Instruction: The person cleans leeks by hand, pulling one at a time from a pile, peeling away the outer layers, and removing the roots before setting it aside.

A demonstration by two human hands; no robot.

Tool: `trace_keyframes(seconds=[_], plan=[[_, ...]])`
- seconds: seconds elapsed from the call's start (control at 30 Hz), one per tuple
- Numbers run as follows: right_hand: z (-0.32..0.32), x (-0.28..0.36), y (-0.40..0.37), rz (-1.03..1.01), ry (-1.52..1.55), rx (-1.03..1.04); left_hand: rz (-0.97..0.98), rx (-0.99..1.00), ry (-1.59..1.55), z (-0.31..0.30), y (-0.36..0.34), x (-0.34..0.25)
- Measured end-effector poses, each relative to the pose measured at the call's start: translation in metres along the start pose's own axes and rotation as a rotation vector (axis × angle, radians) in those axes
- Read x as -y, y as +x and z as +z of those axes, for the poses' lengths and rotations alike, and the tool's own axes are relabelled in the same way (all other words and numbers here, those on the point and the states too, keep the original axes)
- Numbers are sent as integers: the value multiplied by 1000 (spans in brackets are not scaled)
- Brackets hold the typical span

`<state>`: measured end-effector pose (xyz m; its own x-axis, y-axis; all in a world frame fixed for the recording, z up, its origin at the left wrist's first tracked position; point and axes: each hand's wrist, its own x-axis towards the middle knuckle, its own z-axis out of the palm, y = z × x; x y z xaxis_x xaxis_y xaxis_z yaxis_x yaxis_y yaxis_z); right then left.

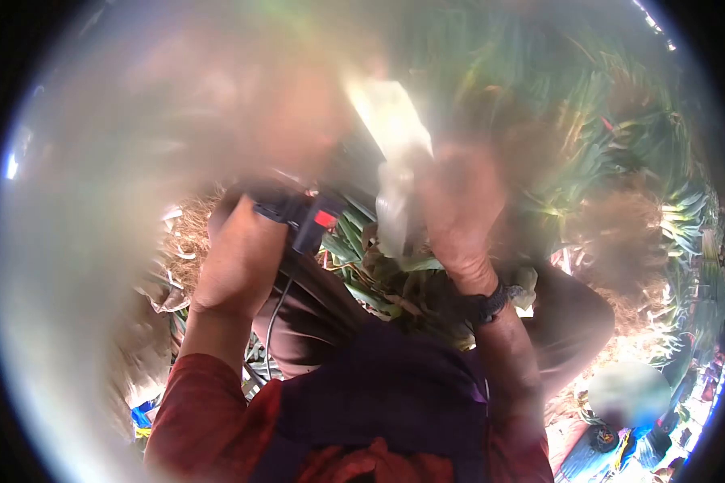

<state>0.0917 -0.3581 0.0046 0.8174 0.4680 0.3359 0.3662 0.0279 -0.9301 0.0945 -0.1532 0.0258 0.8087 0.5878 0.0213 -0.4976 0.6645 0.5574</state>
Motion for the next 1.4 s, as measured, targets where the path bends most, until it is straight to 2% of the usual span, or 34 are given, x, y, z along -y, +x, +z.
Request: trace_keyframes(seconds=[0.03, 0.07, 0.13, 0.23, 0.3, 0.4, 0.5, 0.57, 0.6, 0.7, 0.77, 0.83, 0.9, 0.97, 1.0, 1.1, 1.13, 1.23, 1.33, 1.4], plan=[[5, -2, 4, -22, 10, -39, -39, -4, 44, -14, 3, 19], [6, -4, 8, -42, 19, -81, -13, -58, -67, -13, 7, 26], [-3, -8, 10, -333, -488, 34, -11, -96, -11, -20, 15, 31], [-13, -12, 7, -103, -180, 120, -3, -180, 90, -19, 19, 34], [-13, -5, 0, 270, 500, 142, -9, -195, 173, -21, 21, 37], [-24, -4, -36, 76, 446, 231, -16, -269, 248, -25, 32, 30], [-56, -3, -98, 155, 468, 377, 95, -339, 370, -31, 46, 6], [-85, -2, -116, -70, -315, 719, 103, -295, 352, -46, 62, -14], [-91, 4, -106, 56, -319, 904, 109, -272, 309, -42, 61, -18], [-86, 10, -78, -240, -598, 794, 144, -333, 324, -19, 38, -12], [-74, 22, -55, 41, -495, 666, 137, -376, 367, -21, 37, -8], [-49, 20, -37, 92, -562, 566, 132, -426, 379, -17, 36, -2], [-11, 17, -20, -161, -790, 535, 135, -414, 431, -13, 35, 5], [9, -3, -16, -162, -866, 584, 190, -374, 415, -16, 34, 13], [15, -11, -15, -163, -903, 607, 224, -372, 617, -15, 32, 16], [11, -19, -6, -344, -802, 614, 234, -324, 627, -20, 33, 14], [9, -20, 2, -215, -699, 730, 173, -307, 739, -23, 36, 13], [8, -36, 0, -317, -697, 665, 250, -286, 863, -17, 36, 12], [6, -44, -6, -375, -745, 662, 251, -242, 845, -19, 36, 14], [0, -19, -19, -332, -839, 657, 261, -277, 859, -21, 38, 9]])
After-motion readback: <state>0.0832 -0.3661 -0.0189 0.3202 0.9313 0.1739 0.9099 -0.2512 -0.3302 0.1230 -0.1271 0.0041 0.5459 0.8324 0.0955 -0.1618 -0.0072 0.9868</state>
